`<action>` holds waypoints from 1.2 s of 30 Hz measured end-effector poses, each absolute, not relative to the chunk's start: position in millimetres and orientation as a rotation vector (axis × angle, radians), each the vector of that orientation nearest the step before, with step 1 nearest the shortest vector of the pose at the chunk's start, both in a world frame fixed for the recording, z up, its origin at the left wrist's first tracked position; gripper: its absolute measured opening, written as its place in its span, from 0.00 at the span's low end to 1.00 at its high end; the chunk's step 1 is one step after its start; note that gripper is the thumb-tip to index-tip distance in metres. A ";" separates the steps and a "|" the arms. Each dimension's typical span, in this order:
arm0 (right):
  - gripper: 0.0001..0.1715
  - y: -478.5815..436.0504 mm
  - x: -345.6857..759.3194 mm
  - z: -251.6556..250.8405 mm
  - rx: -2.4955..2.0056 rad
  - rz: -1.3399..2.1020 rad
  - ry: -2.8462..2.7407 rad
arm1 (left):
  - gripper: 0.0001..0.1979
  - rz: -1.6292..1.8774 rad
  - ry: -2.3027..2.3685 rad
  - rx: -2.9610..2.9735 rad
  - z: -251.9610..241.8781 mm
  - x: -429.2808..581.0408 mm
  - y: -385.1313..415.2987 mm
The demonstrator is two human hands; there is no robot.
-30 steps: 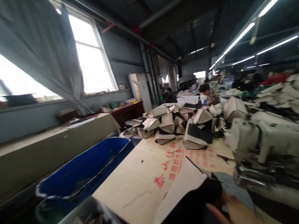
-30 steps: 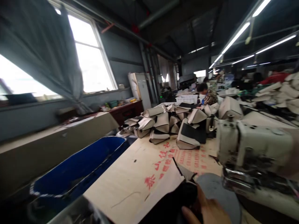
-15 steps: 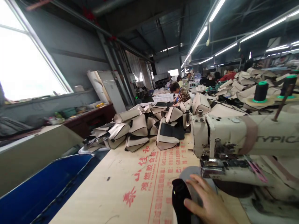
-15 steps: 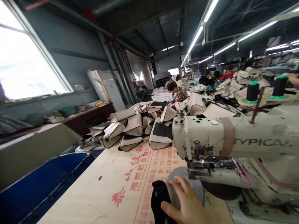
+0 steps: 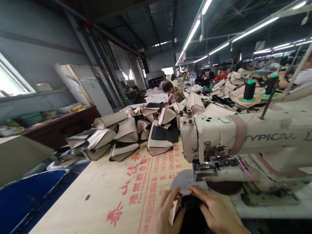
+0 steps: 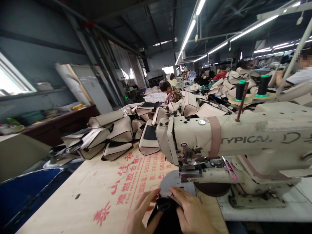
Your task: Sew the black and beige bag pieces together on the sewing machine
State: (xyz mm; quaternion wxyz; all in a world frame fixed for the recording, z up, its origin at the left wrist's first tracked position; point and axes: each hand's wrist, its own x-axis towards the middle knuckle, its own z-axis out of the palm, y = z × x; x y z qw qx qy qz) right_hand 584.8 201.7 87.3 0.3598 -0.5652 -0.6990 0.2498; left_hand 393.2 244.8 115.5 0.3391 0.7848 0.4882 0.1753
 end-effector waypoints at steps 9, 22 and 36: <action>0.20 191.0 625.0 83.8 -1.323 0.712 -1.951 | 0.12 0.220 0.673 2.082 149.8 408.6 277.9; 0.24 193.9 628.4 55.0 -1.353 0.465 -2.033 | 0.16 0.313 1.164 2.166 81.0 478.0 329.2; 0.24 188.3 624.3 48.4 -1.402 0.418 -1.964 | 0.09 0.126 1.210 2.166 76.8 480.7 350.6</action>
